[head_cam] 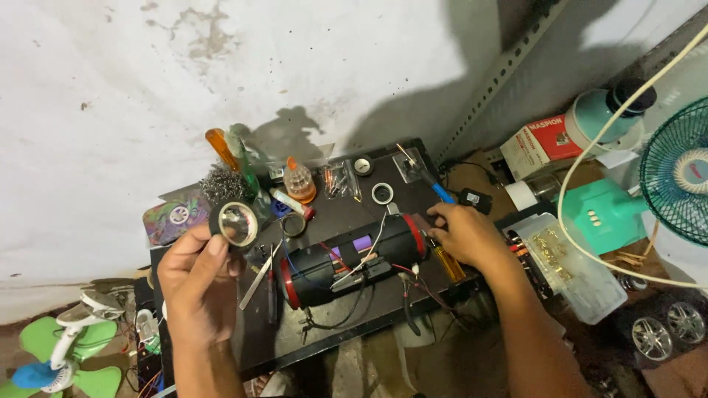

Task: The person works on a cylindrical electronic device, twisting wires and securing connections with black electrical tape. They handle the device, wires, and tape, wrapping the tape around the wires and the body of the device.

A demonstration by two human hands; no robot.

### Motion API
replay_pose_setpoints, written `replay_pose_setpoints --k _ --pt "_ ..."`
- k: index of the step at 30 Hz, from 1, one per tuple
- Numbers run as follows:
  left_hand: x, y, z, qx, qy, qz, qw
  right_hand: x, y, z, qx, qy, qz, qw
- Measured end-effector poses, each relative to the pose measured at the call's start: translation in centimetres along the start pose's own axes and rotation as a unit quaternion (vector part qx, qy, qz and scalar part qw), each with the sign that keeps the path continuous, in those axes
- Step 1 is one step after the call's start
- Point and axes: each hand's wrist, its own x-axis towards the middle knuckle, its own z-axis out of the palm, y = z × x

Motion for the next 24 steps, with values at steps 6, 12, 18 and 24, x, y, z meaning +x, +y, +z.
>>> replay_pose_setpoints --k 6,12,18,24 --pt "0.0 1.2 -1.8 -0.046 0.004 0.041 0.998 0.8 -0.6 -0.1 -0.017 -0.035 0.002 0.999" --pt "0.1 3.1 -3.3 -0.07 0.052 0.076 0.993 1.4 0.2 0.6 -0.027 -0.029 -0.02 0.999" --pt "-0.5 5.4 -4.9 -0.109 0.086 0.099 0.985 2.9 2.2 1.7 0.017 0.029 -0.027 0.999" --pt "-1.9 7.2 -6.5 -0.116 0.083 0.107 0.984 -2.2 -2.8 -1.3 0.174 0.064 -0.069 0.98"
